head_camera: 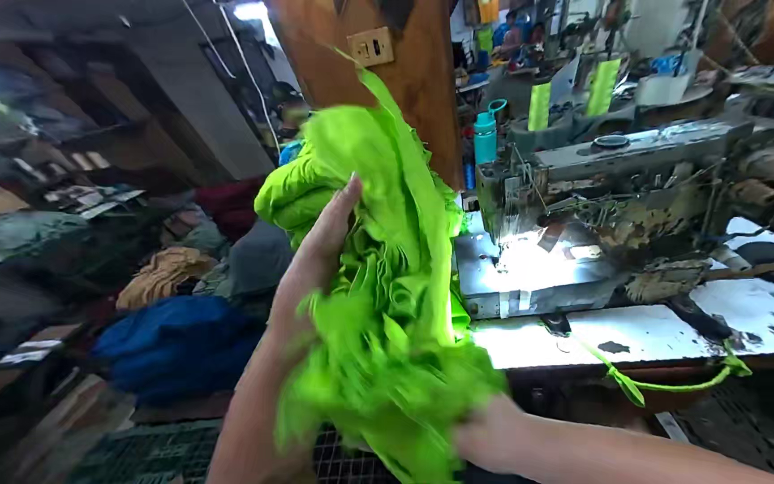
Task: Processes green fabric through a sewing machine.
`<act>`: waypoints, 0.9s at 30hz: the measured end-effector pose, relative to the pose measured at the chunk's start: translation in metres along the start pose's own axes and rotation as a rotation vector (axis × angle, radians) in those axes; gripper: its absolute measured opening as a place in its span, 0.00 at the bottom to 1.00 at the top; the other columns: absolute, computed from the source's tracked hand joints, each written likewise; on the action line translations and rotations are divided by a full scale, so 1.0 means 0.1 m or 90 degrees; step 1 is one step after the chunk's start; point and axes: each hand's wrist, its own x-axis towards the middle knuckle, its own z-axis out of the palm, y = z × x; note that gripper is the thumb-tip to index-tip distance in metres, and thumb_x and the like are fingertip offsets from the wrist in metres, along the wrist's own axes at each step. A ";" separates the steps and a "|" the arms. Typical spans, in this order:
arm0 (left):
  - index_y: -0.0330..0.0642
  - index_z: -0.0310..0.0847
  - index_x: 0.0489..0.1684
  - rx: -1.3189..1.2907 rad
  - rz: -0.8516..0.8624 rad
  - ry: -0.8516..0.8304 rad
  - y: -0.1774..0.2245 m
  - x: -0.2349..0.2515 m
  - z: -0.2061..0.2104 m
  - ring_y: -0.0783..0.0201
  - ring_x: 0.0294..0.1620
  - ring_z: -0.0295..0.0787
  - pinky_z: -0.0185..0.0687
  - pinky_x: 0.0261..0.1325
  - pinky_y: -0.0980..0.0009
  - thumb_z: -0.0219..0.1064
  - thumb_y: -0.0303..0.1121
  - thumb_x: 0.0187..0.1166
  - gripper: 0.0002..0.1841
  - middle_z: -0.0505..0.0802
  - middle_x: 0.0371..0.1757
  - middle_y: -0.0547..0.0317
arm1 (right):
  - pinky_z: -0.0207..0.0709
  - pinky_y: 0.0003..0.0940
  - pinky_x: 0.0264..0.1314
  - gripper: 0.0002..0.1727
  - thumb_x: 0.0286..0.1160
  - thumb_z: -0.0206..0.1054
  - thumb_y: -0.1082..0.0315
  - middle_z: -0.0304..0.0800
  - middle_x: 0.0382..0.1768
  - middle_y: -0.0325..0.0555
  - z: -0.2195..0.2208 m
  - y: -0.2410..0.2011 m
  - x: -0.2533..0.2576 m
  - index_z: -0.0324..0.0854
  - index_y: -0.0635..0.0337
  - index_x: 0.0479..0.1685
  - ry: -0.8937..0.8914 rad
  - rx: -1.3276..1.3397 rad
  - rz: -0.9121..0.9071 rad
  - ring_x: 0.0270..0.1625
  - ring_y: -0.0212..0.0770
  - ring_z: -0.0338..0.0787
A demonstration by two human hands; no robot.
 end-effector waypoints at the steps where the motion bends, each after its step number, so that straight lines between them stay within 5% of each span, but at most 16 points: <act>1: 0.50 0.65 0.87 0.054 -0.043 -0.013 -0.11 0.04 -0.11 0.57 0.70 0.84 0.81 0.68 0.55 0.48 0.56 0.93 0.30 0.84 0.77 0.54 | 0.87 0.32 0.65 0.33 0.63 0.81 0.65 0.93 0.56 0.44 0.15 0.06 0.23 0.78 0.63 0.71 -0.026 0.026 0.078 0.59 0.29 0.91; 3: 0.51 0.54 0.93 0.075 -0.112 -0.022 -0.41 0.22 -0.36 0.48 0.78 0.77 0.74 0.75 0.45 0.51 0.55 0.91 0.34 0.77 0.84 0.48 | 0.76 0.46 0.80 0.50 0.71 0.79 0.60 0.75 0.82 0.54 0.35 0.26 0.68 0.55 0.57 0.93 -0.163 0.033 0.189 0.79 0.43 0.80; 5: 0.45 0.68 0.86 0.151 -0.084 0.025 -0.74 0.15 -0.58 0.50 0.77 0.80 0.76 0.77 0.46 0.62 0.49 0.87 0.31 0.81 0.80 0.47 | 0.82 0.53 0.69 0.49 0.75 0.76 0.58 0.69 0.85 0.57 0.47 0.42 0.93 0.52 0.54 0.95 -0.261 0.012 0.259 0.75 0.51 0.83; 8: 0.40 0.85 0.68 0.299 0.069 0.062 -1.08 -0.42 -0.67 0.57 0.72 0.86 0.80 0.75 0.52 0.62 0.49 0.84 0.25 0.89 0.70 0.48 | 0.84 0.49 0.59 0.32 0.82 0.70 0.60 0.80 0.74 0.61 0.51 0.34 0.99 0.71 0.62 0.84 -0.370 -0.053 0.252 0.57 0.51 0.90; 10: 0.41 0.91 0.57 0.276 0.142 0.096 -1.21 -0.71 -0.53 0.67 0.67 0.89 0.84 0.71 0.66 0.62 0.42 0.84 0.18 0.93 0.64 0.54 | 0.82 0.46 0.67 0.20 0.88 0.61 0.67 0.85 0.69 0.61 0.47 0.21 0.95 0.81 0.66 0.73 -0.432 -0.139 0.137 0.62 0.50 0.90; 13: 0.41 0.93 0.52 0.253 0.169 0.151 -1.26 -0.81 -0.39 0.72 0.60 0.91 0.88 0.64 0.72 0.62 0.39 0.85 0.14 0.95 0.59 0.58 | 0.87 0.49 0.48 0.19 0.75 0.61 0.79 0.93 0.40 0.53 0.37 0.07 0.94 0.88 0.63 0.62 -0.296 -0.311 -0.077 0.41 0.49 0.93; 16: 0.40 0.92 0.51 0.264 0.192 0.175 -1.31 -0.57 -0.35 0.73 0.51 0.92 0.90 0.56 0.71 0.65 0.37 0.85 0.13 0.95 0.54 0.59 | 0.83 0.44 0.26 0.17 0.83 0.62 0.60 0.90 0.28 0.44 0.24 0.32 0.95 0.89 0.53 0.63 -0.136 -0.588 -0.153 0.27 0.45 0.91; 19: 0.33 0.90 0.53 0.287 0.094 0.067 -1.28 -0.21 -0.22 0.63 0.50 0.92 0.89 0.58 0.64 0.66 0.29 0.84 0.10 0.94 0.53 0.48 | 0.80 0.45 0.20 0.21 0.85 0.60 0.52 0.87 0.23 0.45 0.26 1.03 0.72 0.87 0.51 0.67 -0.121 -0.738 -0.234 0.22 0.49 0.88; 21: 0.26 0.82 0.65 0.341 -0.033 -0.070 -1.12 0.05 -0.02 0.49 0.62 0.87 0.79 0.67 0.51 0.62 0.23 0.85 0.15 0.88 0.66 0.37 | 0.76 0.39 0.20 0.21 0.86 0.58 0.52 0.85 0.22 0.42 0.30 1.30 0.59 0.86 0.49 0.68 -0.076 -0.770 -0.337 0.21 0.45 0.85; 23: 0.35 0.68 0.85 0.430 -0.019 -0.198 -1.06 0.36 0.11 0.47 0.83 0.74 0.67 0.84 0.48 0.53 0.27 0.92 0.23 0.75 0.85 0.43 | 0.76 0.37 0.21 0.21 0.86 0.58 0.53 0.86 0.23 0.40 0.30 1.31 0.58 0.86 0.50 0.68 -0.075 -0.760 -0.358 0.22 0.43 0.85; 24: 0.37 0.69 0.85 0.458 0.009 -0.216 -1.15 0.46 0.14 0.46 0.83 0.74 0.67 0.83 0.46 0.53 0.29 0.92 0.23 0.77 0.83 0.42 | 0.77 0.37 0.22 0.21 0.87 0.58 0.53 0.87 0.24 0.40 0.28 1.29 0.58 0.86 0.51 0.68 -0.087 -0.737 -0.356 0.23 0.43 0.85; 27: 0.34 0.87 0.59 0.470 0.169 -0.117 -1.60 0.60 0.12 0.43 0.65 0.87 0.80 0.70 0.43 0.64 0.34 0.87 0.14 0.90 0.61 0.41 | 0.80 0.39 0.22 0.27 0.85 0.60 0.45 0.88 0.27 0.44 0.09 1.17 0.54 0.85 0.56 0.68 -0.126 -0.599 -0.328 0.24 0.43 0.87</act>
